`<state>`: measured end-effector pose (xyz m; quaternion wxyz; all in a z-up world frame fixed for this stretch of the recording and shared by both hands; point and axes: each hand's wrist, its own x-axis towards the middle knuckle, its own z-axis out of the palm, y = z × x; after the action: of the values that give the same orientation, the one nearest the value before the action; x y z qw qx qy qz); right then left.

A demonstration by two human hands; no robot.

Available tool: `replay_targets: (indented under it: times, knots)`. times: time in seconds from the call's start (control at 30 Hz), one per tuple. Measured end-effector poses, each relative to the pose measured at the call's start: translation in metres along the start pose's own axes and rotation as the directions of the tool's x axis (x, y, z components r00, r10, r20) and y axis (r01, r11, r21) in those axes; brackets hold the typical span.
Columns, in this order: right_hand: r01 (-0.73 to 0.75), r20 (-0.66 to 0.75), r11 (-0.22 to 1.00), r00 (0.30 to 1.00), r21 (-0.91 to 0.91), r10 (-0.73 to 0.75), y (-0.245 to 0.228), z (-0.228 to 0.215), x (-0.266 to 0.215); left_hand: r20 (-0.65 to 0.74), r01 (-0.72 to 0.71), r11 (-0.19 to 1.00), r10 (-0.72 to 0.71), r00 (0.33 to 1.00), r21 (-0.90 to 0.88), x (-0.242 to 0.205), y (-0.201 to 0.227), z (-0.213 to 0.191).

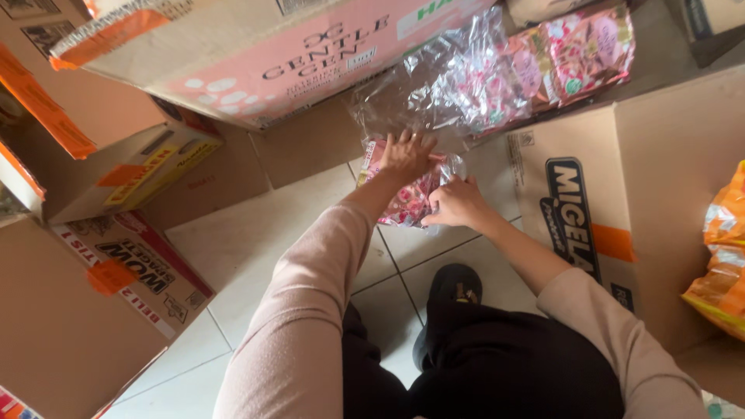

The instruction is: The person unpacks items from a cardboard box, removing plastic-wrapped packages and bowls. They place the items on the floor and continue to unpack more items from the box.

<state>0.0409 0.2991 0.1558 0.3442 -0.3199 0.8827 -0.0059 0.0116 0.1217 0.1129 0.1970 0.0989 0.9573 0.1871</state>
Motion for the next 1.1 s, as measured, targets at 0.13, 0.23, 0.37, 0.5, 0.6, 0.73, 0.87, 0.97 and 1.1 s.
replay_targets:
  times: [0.13,0.23,0.37,0.5,0.6,0.73,0.87,0.97,1.1]
  knots:
    - [0.176,-0.138,0.976,0.971,-0.132,-0.193,-0.013,-0.003,-0.009,-0.033,-0.114,0.993,0.115,0.993,0.032,-0.008,-0.023,0.005]
    - [0.284,-0.244,0.94,0.913,-0.19,-0.326,-0.014,-0.01,-0.008,-0.072,-0.093,0.995,0.095,0.993,0.028,-0.018,-0.044,0.0]
    - [0.382,-0.269,0.907,0.868,-0.176,-0.417,-0.014,-0.025,0.0,0.102,0.184,0.983,-0.183,0.978,-0.003,-0.024,-0.066,-0.017]
    - [0.491,-0.283,0.845,0.797,-0.213,-0.534,-0.031,-0.037,0.001,-0.206,0.142,0.978,-0.172,0.963,-0.154,-0.043,-0.092,-0.031]
    - [0.538,-0.281,0.802,0.752,-0.261,-0.596,-0.041,-0.044,-0.003,-0.208,0.202,0.957,-0.245,0.947,-0.206,-0.052,-0.109,-0.034]
    - [0.642,-0.4,0.762,0.68,-0.082,-0.615,-0.043,-0.051,-0.01,-0.177,0.272,0.93,-0.32,0.931,-0.246,-0.066,-0.131,-0.035]
    - [0.726,-0.578,0.631,0.648,0.274,-0.495,-0.027,-0.061,-0.015,-0.329,0.194,0.941,-0.283,0.901,-0.278,-0.083,-0.146,-0.038]
    - [0.617,-0.556,0.549,0.775,0.563,-0.3,-0.014,-0.064,-0.021,-0.332,0.186,0.942,-0.276,0.902,-0.279,-0.093,-0.145,-0.041]
    - [0.58,-0.548,0.453,0.808,0.677,-0.215,0.006,-0.07,-0.026,-0.42,0.11,0.942,-0.243,0.875,-0.316,-0.106,-0.124,-0.041]
